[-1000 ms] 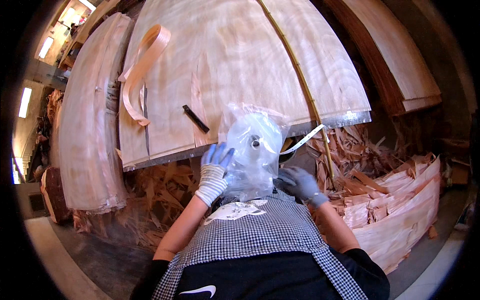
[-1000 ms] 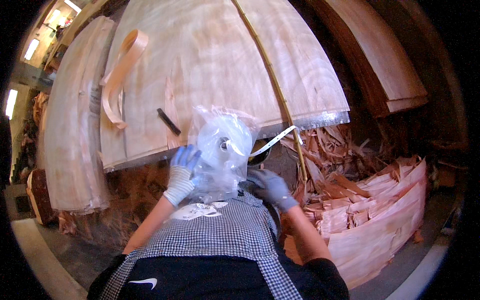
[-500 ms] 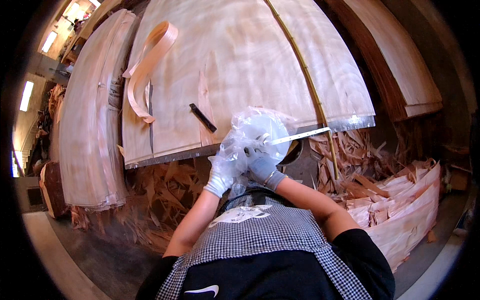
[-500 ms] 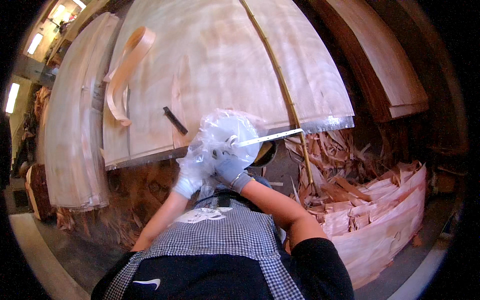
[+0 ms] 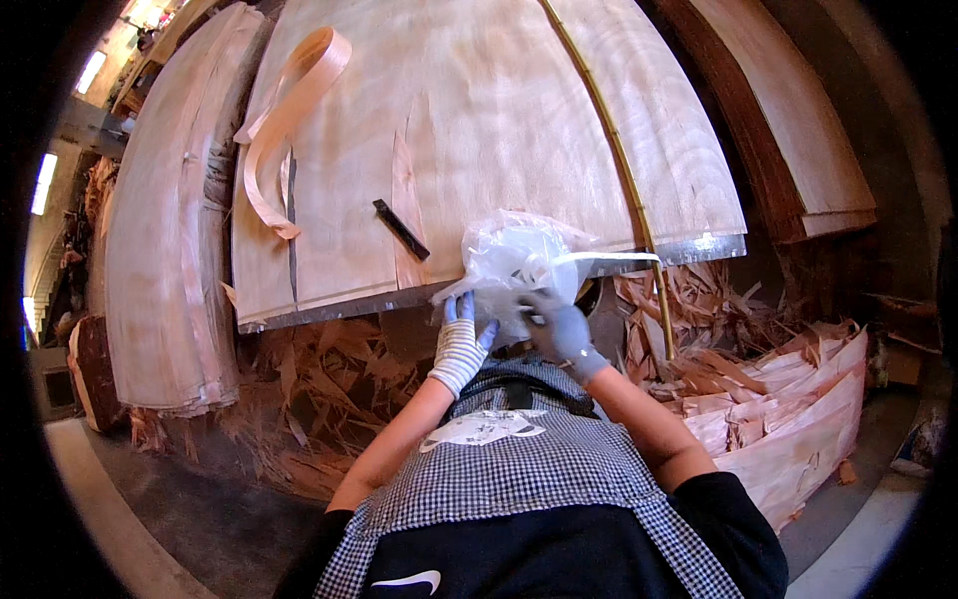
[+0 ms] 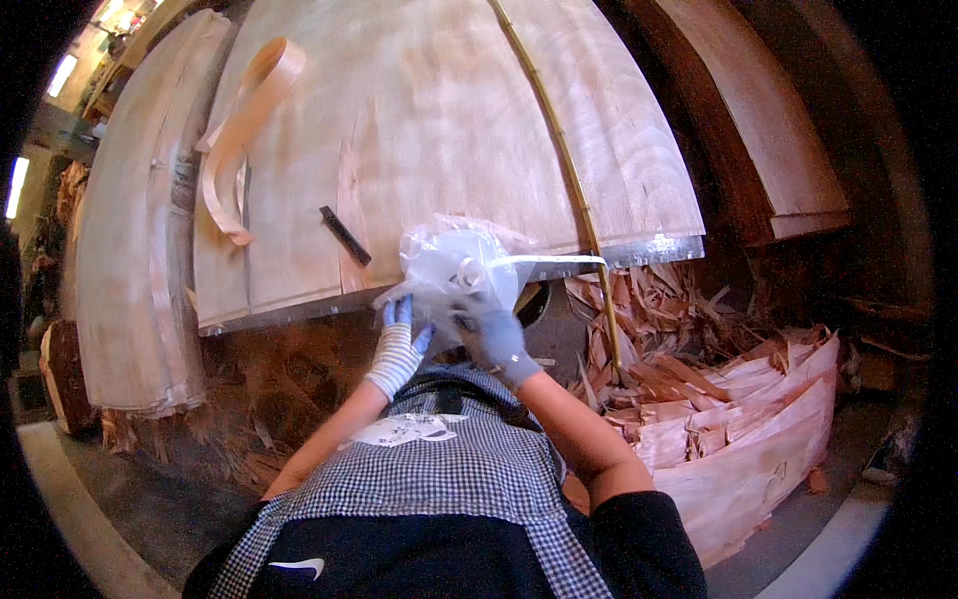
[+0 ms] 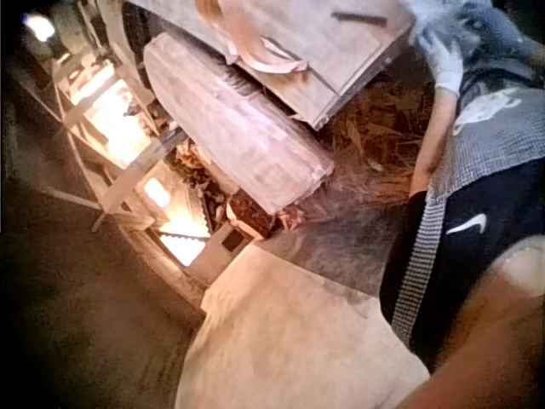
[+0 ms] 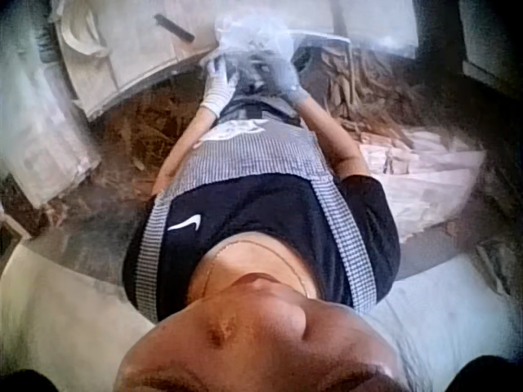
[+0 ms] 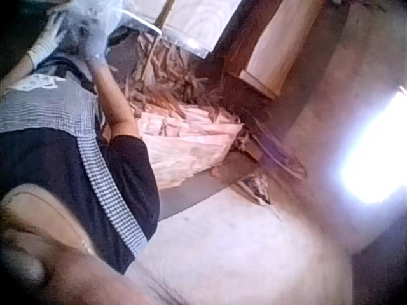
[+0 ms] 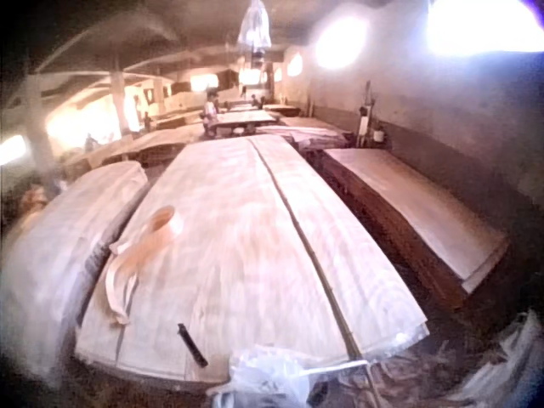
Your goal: The person repairs defects in wood veneer sheets using a knife to cut away damaged sections and applying adhesive tape to patch the gaps. They select a new veneer strip, trim it to size, and press it into place on the larger sheet.
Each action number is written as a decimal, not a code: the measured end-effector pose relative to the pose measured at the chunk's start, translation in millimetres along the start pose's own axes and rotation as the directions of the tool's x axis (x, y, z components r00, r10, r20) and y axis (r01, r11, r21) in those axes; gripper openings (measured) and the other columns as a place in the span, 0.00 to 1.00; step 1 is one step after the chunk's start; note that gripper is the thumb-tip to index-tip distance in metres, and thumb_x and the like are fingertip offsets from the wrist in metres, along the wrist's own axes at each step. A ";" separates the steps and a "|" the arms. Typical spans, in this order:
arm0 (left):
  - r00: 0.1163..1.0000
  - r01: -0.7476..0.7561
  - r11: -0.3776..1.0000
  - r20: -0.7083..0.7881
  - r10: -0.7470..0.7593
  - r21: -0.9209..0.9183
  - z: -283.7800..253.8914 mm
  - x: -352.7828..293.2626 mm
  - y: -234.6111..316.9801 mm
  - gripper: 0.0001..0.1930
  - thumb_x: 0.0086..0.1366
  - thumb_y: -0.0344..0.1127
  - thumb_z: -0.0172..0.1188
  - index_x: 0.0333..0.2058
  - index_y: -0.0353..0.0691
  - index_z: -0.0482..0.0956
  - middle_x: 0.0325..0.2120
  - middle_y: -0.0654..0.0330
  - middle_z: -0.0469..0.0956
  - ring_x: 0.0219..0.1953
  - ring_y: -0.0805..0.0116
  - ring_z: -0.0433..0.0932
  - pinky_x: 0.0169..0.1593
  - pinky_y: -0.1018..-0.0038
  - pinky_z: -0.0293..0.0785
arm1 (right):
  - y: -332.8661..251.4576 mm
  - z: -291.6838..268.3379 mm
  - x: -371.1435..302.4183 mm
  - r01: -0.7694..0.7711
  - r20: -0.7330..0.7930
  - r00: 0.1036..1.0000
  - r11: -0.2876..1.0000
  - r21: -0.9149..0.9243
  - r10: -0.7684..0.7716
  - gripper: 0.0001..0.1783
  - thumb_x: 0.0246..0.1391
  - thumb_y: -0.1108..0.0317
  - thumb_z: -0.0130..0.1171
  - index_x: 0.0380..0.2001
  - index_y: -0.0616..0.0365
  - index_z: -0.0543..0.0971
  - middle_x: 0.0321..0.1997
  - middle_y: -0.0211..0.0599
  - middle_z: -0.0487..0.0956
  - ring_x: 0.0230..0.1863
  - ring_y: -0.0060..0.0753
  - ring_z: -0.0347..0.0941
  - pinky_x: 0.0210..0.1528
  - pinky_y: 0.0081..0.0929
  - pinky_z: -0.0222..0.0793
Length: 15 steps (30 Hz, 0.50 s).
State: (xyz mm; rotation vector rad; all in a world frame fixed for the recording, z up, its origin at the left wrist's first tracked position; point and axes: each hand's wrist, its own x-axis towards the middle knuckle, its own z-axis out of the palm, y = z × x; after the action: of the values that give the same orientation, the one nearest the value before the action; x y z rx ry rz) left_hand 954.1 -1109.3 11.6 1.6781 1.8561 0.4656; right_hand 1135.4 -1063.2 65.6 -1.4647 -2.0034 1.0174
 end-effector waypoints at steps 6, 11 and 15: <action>0.990 0.084 0.992 -0.108 -0.095 -0.098 4.9 13.3 12.4 0.41 0.49 0.45 0.61 0.57 0.34 0.51 0.55 0.36 0.49 0.56 0.42 0.54 0.58 0.63 0.54 | 110.8 16.1 -22.9 -0.502 0.006 0.786 0.634 0.588 0.618 0.17 0.48 0.64 0.59 0.37 0.65 0.71 0.35 0.37 0.75 0.36 0.28 0.72 0.36 0.25 0.69; 0.903 0.284 0.636 -0.024 -0.429 -0.718 32.1 7.9 -40.9 0.39 0.48 0.46 0.65 0.54 0.32 0.58 0.51 0.44 0.62 0.54 0.57 0.62 0.55 0.64 0.60 | 81.8 28.8 -10.3 -0.424 0.284 0.868 0.309 0.851 0.408 0.18 0.49 0.67 0.59 0.42 0.66 0.71 0.38 0.34 0.76 0.37 0.26 0.71 0.40 0.23 0.69; 0.879 0.342 -0.284 0.412 -0.240 -0.896 -1.5 -3.2 -2.8 0.33 0.48 0.36 0.66 0.52 0.36 0.62 0.48 0.53 0.68 0.51 0.56 0.66 0.53 0.59 0.65 | 46.8 16.1 -30.4 -0.448 0.344 0.870 0.275 0.851 0.353 0.18 0.48 0.65 0.60 0.41 0.65 0.73 0.37 0.32 0.76 0.36 0.22 0.70 0.40 0.18 0.66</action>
State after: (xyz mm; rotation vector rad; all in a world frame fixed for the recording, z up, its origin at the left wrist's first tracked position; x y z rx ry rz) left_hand 951.1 -1112.6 11.6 -0.0261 0.9423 1.2010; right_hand 1162.1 -1089.0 21.0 -1.2075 -0.6587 2.0034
